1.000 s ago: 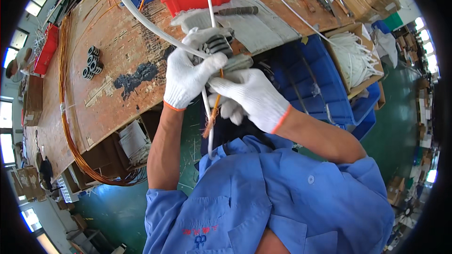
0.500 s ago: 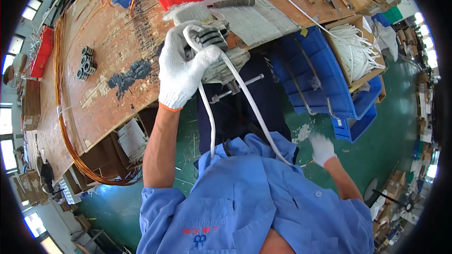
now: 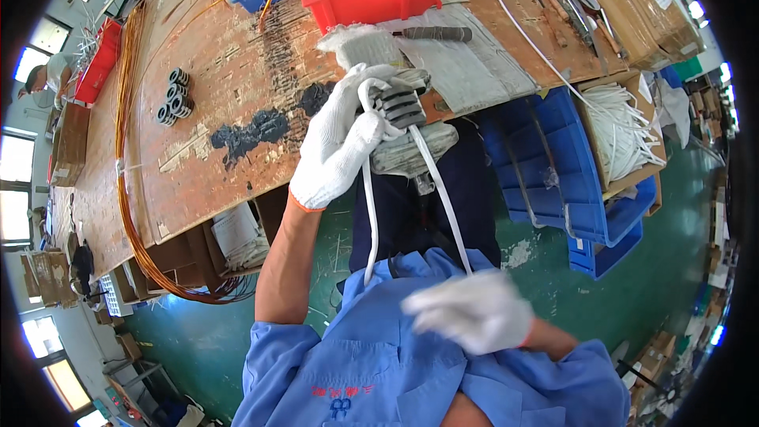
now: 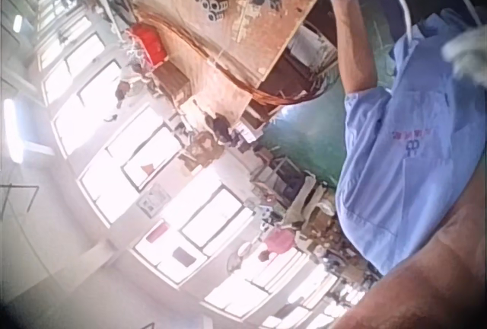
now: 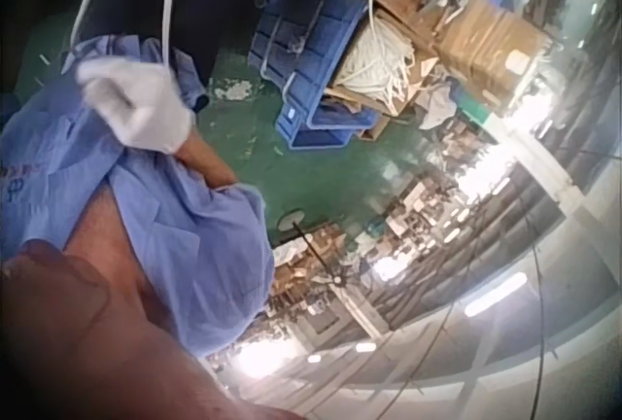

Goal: Assemble electrical wiring and insulation onto a metal component.

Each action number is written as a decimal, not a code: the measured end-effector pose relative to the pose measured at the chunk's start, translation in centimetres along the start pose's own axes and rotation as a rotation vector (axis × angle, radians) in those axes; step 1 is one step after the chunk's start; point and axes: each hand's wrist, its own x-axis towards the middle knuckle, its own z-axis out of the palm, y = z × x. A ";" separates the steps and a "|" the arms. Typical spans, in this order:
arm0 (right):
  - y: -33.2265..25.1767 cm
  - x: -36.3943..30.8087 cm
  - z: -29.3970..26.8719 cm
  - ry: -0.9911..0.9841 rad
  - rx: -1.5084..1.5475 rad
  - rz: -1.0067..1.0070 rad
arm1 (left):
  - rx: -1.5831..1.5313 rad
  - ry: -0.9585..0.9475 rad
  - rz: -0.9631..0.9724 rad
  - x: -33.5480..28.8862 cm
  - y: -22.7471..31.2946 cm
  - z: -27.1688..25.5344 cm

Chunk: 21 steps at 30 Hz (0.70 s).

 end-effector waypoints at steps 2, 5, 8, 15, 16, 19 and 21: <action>3.7 -0.3 3.5 -0.005 0.219 0.444 | 0.105 -0.045 0.001 0.2 0.2 -0.4; 9.8 1.7 4.1 0.726 0.197 0.293 | 0.288 0.033 0.031 -0.1 0.0 0.2; 7.1 7.7 1.1 1.090 -0.045 -0.170 | 0.347 0.120 0.025 -0.2 0.3 1.2; 5.2 7.8 2.3 0.535 0.824 -0.478 | 0.481 0.146 0.006 0.3 0.7 1.8; 4.5 6.9 3.2 0.546 0.751 -0.481 | 0.575 0.135 0.057 0.5 0.3 1.5; 4.7 6.4 3.6 0.551 0.888 -0.348 | 0.686 0.249 0.220 1.2 -0.8 1.9; 5.4 7.1 2.1 0.542 0.957 -0.016 | 0.819 0.289 0.361 2.3 -1.7 2.2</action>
